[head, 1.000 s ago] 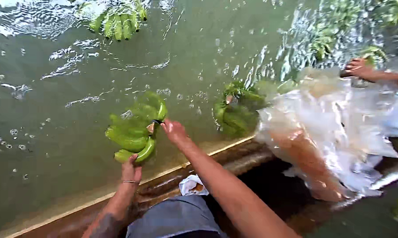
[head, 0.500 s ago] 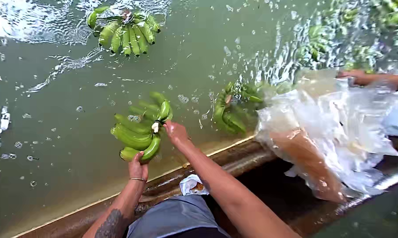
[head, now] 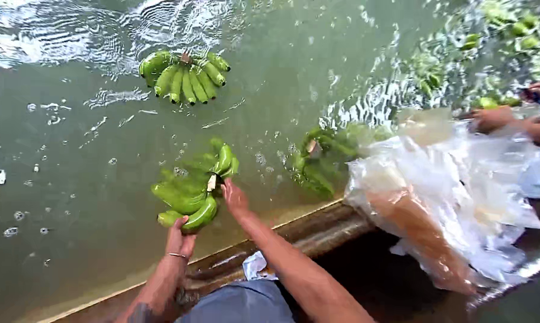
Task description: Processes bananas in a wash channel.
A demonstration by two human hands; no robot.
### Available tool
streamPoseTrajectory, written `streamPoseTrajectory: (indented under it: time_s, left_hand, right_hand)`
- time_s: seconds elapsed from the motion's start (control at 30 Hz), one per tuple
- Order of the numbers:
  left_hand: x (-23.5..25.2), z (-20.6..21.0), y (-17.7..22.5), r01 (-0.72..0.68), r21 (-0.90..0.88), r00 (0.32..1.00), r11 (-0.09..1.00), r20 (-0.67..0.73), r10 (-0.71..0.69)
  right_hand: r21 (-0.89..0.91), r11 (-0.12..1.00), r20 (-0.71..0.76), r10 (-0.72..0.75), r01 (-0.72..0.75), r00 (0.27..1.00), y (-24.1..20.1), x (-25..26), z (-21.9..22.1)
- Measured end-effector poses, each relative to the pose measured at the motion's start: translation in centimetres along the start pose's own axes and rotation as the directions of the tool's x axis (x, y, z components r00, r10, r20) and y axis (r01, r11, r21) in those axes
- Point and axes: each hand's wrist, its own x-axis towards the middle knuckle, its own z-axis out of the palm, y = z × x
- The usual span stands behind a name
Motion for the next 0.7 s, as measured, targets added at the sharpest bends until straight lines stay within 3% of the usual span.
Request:
streamPoseTrajectory:
  time_s: [0.1, 0.2, 0.27, 0.3, 0.37, 0.4, 0.43, 0.5, 0.57, 0.63, 0.7]
  left_hand:
    - [-0.4, -0.5, 0.0, 0.006, -0.014, 1.0, 1.0, 0.007, -0.006]
    - [-0.5, -0.2, -1.1, -0.011, -0.017, 1.0, 1.0, 0.013, 0.012]
    - [0.6, -0.8, -2.1, -0.073, 0.044, 0.997, 0.996, 0.028, 0.072]
    - [1.5, -1.6, -2.2, -0.118, 0.099, 0.992, 0.988, 0.054, 0.114]
    - [3.5, -4.2, -1.7, -0.159, 0.192, 0.984, 0.968, 0.113, 0.139]
    - [4.3, -5.3, -1.0, -0.157, 0.242, 0.983, 0.958, 0.128, 0.128]
    - [4.8, -6.2, -0.2, -0.149, 0.296, 0.985, 0.944, 0.13, 0.115]
    - [5.5, -7.9, 1.3, -0.136, 0.393, 0.989, 0.91, 0.109, 0.1]
    - [6.4, -8.2, 3.0, -0.151, 0.451, 0.988, 0.88, 0.088, 0.125]
    - [7.3, -8.2, 4.4, -0.158, 0.479, 0.987, 0.863, 0.05, 0.153]
    - [7.9, -8.2, 5.5, -0.174, 0.522, 0.982, 0.835, 0.032, 0.185]
  right_hand:
    - [0.117, 0.991, 0.17, 0.042, -0.063, 0.985, 0.0, -1.9, -0.5]
    - [0.007, 0.998, 0.121, 0.063, -0.064, 0.991, 0.3, -0.9, -1.4]
    - [0.149, 0.98, 0.19, 0.102, -0.131, 0.976, 1.2, -1.4, -0.3]
    - [0.339, 0.921, 0.31, 0.082, -0.191, 0.947, 2.2, -2.3, -0.1]
    - [0.626, 0.661, 0.616, -0.096, -0.413, 0.782, 5.3, -4.7, -1.3]
    - [0.666, 0.565, 0.68, -0.191, -0.487, 0.708, 6.5, -5.7, -2.2]
    - [0.687, 0.532, 0.677, -0.219, -0.495, 0.703, 7.2, -6.4, -3.1]
    - [0.695, 0.611, 0.554, -0.121, -0.378, 0.824, 7.7, -6.6, -4.1]
    - [0.579, 0.782, 0.375, -0.004, -0.231, 0.927, 7.2, -5.1, -4.2]
    - [0.382, 0.919, 0.267, -0.009, -0.097, 0.964, 6.3, -3.5, -3.4]
    - [0.281, 0.96, 0.248, -0.077, 0.004, 0.966, 5.2, -2.5, -2.1]
